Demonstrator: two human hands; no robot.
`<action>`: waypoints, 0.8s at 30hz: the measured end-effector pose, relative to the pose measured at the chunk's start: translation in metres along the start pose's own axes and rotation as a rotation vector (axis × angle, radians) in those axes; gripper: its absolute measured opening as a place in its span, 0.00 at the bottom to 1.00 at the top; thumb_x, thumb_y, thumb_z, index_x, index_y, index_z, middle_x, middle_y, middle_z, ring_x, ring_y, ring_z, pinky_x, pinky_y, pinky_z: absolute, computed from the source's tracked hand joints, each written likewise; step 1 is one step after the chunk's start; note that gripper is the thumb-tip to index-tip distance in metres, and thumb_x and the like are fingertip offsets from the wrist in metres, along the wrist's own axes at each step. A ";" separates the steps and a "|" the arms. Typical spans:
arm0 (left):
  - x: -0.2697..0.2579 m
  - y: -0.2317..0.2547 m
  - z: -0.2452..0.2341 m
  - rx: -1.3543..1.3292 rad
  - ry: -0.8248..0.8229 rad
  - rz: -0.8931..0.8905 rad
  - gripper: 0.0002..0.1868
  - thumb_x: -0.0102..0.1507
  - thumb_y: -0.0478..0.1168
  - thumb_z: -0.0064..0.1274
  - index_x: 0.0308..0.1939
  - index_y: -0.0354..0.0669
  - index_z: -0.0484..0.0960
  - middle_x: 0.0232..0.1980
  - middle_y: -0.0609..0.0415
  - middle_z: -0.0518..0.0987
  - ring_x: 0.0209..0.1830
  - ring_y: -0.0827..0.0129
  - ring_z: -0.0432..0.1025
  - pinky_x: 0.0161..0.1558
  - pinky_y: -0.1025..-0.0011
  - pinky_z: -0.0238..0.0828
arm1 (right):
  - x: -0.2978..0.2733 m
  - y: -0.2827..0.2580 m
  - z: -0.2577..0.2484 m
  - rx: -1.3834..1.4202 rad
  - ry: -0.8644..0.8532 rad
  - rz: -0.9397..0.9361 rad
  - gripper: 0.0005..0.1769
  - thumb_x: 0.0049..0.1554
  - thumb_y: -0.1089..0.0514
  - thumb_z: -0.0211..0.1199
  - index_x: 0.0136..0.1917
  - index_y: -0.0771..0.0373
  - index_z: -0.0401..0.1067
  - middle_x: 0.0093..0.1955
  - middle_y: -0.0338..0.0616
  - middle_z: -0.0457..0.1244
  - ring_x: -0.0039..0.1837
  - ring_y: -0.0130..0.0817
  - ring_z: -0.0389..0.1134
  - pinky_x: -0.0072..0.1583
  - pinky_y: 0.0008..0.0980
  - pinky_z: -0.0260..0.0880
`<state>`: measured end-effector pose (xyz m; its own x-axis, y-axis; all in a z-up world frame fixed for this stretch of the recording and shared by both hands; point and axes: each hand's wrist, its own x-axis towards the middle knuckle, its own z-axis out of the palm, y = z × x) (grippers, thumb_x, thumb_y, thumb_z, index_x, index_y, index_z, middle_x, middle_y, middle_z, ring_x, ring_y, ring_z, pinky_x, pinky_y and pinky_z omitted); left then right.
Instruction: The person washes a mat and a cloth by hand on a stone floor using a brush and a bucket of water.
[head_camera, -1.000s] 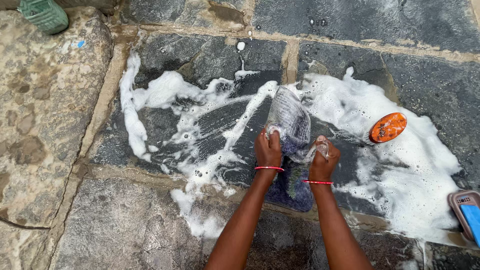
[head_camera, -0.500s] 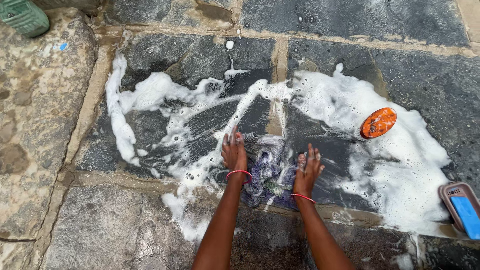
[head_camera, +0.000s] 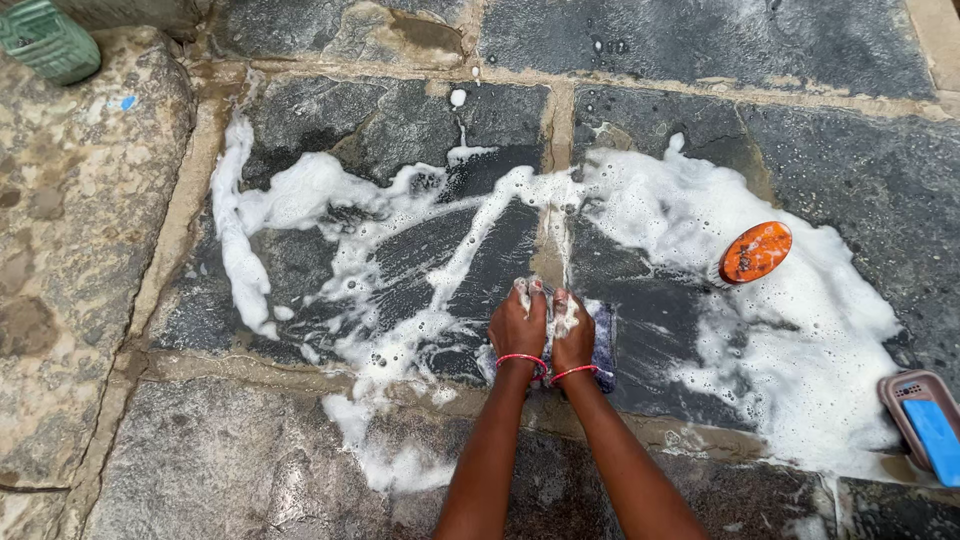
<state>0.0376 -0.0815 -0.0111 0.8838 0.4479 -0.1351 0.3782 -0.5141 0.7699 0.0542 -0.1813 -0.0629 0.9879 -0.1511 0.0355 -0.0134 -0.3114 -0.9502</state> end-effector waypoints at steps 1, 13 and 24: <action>0.010 -0.001 0.000 0.021 -0.011 0.044 0.25 0.68 0.59 0.45 0.55 0.45 0.82 0.53 0.40 0.83 0.56 0.50 0.77 0.61 0.51 0.67 | 0.002 -0.001 -0.006 -0.192 -0.046 -0.064 0.20 0.65 0.50 0.57 0.65 0.63 0.72 0.61 0.51 0.67 0.66 0.45 0.67 0.66 0.44 0.67; 0.009 0.028 -0.026 -0.252 -0.323 -0.106 0.49 0.57 0.70 0.54 0.75 0.52 0.58 0.73 0.37 0.63 0.71 0.39 0.59 0.69 0.41 0.52 | -0.007 -0.028 -0.029 0.483 -0.113 0.192 0.31 0.64 0.42 0.56 0.70 0.66 0.66 0.68 0.52 0.63 0.71 0.47 0.61 0.70 0.45 0.59; -0.025 -0.029 0.008 0.033 0.022 0.038 0.28 0.66 0.61 0.43 0.63 0.52 0.80 0.63 0.45 0.81 0.68 0.52 0.70 0.72 0.49 0.59 | -0.029 0.034 -0.013 -0.122 0.108 -0.265 0.23 0.67 0.48 0.54 0.63 0.69 0.69 0.64 0.61 0.63 0.68 0.54 0.64 0.70 0.46 0.62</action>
<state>0.0064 -0.0837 -0.0347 0.8914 0.4437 -0.0924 0.3540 -0.5545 0.7531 0.0233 -0.1995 -0.0921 0.9374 -0.1467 0.3159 0.2174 -0.4622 -0.8597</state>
